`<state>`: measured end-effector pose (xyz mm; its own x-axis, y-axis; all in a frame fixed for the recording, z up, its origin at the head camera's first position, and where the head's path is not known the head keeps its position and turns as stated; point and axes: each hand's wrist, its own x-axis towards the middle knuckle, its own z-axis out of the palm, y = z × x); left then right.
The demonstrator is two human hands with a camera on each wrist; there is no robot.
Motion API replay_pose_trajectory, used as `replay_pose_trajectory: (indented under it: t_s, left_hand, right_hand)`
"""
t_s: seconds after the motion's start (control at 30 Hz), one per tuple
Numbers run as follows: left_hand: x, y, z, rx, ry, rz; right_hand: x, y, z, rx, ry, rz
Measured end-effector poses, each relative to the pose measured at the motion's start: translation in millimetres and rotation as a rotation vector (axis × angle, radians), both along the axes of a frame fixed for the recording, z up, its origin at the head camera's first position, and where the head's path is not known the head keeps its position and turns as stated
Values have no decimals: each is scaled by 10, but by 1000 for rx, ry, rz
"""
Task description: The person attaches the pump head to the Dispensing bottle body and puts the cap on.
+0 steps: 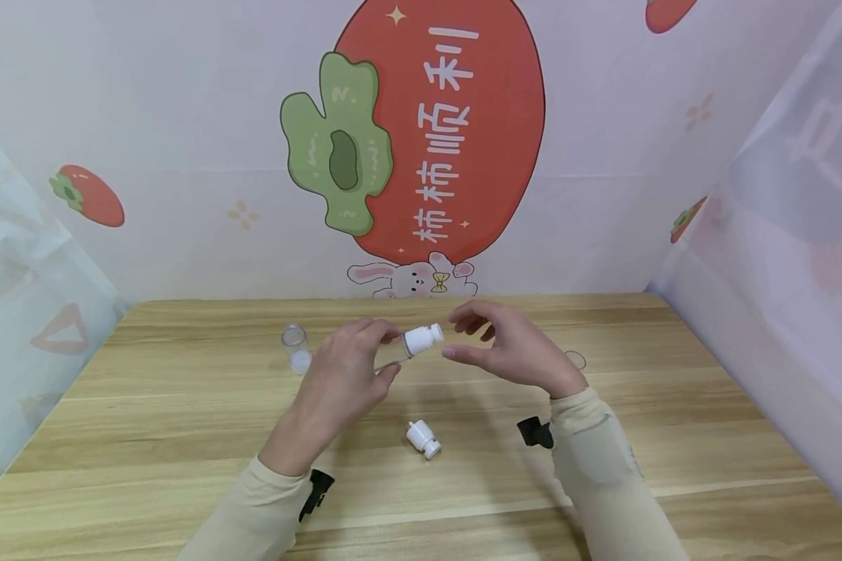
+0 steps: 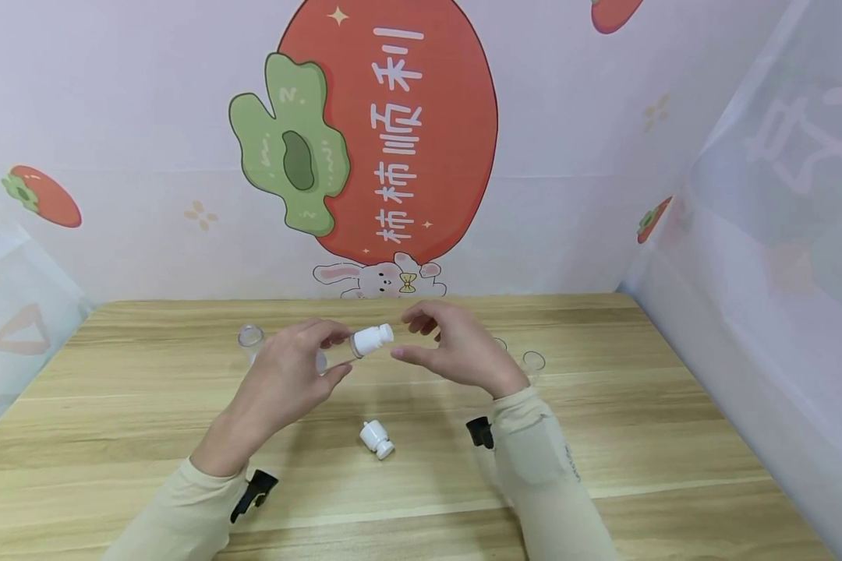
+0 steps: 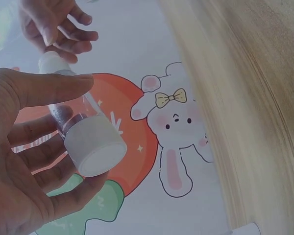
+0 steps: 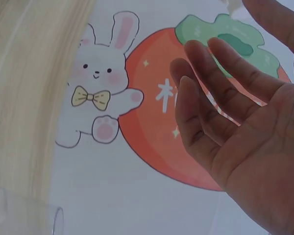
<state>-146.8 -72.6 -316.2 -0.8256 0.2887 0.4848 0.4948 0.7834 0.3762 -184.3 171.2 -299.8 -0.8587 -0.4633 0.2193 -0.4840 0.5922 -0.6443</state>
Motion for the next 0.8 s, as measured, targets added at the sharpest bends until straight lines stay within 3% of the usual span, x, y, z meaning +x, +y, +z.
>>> replay_pose_trajectory:
  t_s: [0.8]
  left_hand:
    - [-5,-12,-6,15,30,-12]
  right_hand:
    - [-166,458,-18,164,-2,-211]
